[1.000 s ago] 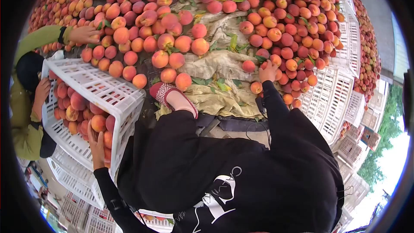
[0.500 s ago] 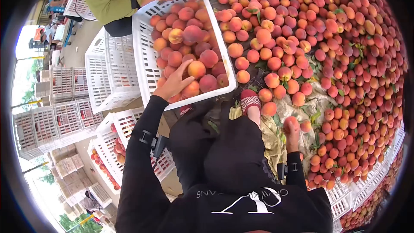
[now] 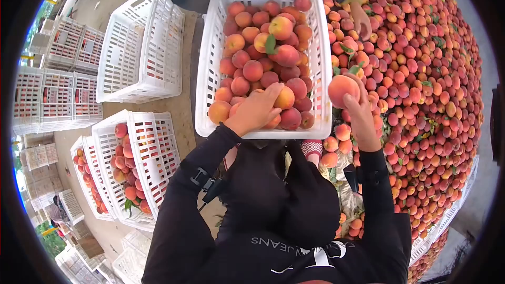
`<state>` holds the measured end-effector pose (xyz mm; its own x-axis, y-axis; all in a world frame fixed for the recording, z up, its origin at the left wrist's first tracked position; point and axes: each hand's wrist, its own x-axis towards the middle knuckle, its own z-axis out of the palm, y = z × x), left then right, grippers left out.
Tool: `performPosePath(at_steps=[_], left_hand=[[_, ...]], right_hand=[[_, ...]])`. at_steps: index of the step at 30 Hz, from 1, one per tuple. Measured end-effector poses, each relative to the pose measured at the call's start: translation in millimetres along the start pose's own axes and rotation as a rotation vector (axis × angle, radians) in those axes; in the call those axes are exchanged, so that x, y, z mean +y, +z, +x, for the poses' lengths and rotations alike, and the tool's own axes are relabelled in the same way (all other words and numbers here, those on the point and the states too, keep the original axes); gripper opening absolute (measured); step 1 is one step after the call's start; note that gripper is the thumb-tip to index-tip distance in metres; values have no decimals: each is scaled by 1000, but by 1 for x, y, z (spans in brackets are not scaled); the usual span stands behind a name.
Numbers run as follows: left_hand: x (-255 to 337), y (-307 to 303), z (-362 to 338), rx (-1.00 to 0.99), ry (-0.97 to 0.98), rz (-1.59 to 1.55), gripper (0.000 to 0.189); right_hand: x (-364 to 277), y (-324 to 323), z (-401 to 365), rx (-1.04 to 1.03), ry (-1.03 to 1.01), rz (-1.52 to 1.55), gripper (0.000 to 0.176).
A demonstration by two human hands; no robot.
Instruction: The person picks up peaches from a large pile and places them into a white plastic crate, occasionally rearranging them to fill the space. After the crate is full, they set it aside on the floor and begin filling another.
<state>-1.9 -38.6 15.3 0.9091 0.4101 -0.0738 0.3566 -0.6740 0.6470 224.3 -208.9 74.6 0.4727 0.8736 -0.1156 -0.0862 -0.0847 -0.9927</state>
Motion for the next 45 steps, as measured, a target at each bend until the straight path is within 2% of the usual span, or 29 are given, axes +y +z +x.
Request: performPosePath(at_steps=[1,3,5,7,9,10,11,13,14,15,17,19,21,22,27,29,31,32,34,37,38,40,43,44,45], left_hand=[[-9,9,0,50,41,18,61],[-18,24,1,186,153,66,62],[-21,24,-1,188,161,90,64],[-21,26,-2,173,190,100,66],[-23,28,-3,272,182,111,69],[-26,31,-2,277,197,94,72],[-27,33,-2,274,222,64,72],[-22,23,-2,227,182,104,72],[-19,14,-3,153,183,66,72],[-22,19,-2,152,198,49,72],[-30,30,0,201,186,-3,71],[-27,27,-1,191,175,25,71],[-25,24,-1,126,110,19,72],[-25,25,0,109,105,26,72],[-31,32,-1,211,174,6,73],[-29,31,1,256,227,26,73],[-23,24,0,148,148,13,71],[-20,21,0,133,145,19,71],[-12,11,7,-83,56,201,69],[-20,18,16,-7,146,165,66],[-22,27,19,-4,137,165,66],[-21,40,23,153,306,201,63],[-15,39,28,61,324,286,61],[-13,38,29,50,337,286,61],[-12,36,30,11,323,240,60]], right_hand=[[-24,27,14,-81,67,-5,59],[-23,66,51,-252,97,-169,64],[-11,105,85,-400,-3,-355,69],[-10,138,108,-423,56,-444,67],[-4,149,126,-384,214,-188,62],[-10,141,131,-443,221,-179,51],[-8,128,131,-413,235,-200,51],[4,89,124,-428,-38,-889,45],[15,71,119,-540,-18,-1184,47],[18,68,111,-636,99,-1299,54],[50,55,94,-676,-27,-1390,56],[62,67,93,-625,-9,-1388,60],[64,72,99,-635,-184,-1654,63],[59,73,99,-633,-105,-1704,67],[38,54,64,-762,-26,-1637,71],[49,44,54,-642,-293,-1615,76],[58,48,52,-641,-280,-1612,80],[63,50,49,-588,-346,-1676,82],[64,51,46,-541,-419,-1740,88],[54,44,49,-596,-410,-1641,90],[52,43,49,-605,-416,-1638,90],[51,41,48,-564,-491,-1614,90],[50,41,45,-510,-528,-1595,86],[47,42,44,-521,-476,-1611,75],[37,46,40,-505,-470,-1610,75]])
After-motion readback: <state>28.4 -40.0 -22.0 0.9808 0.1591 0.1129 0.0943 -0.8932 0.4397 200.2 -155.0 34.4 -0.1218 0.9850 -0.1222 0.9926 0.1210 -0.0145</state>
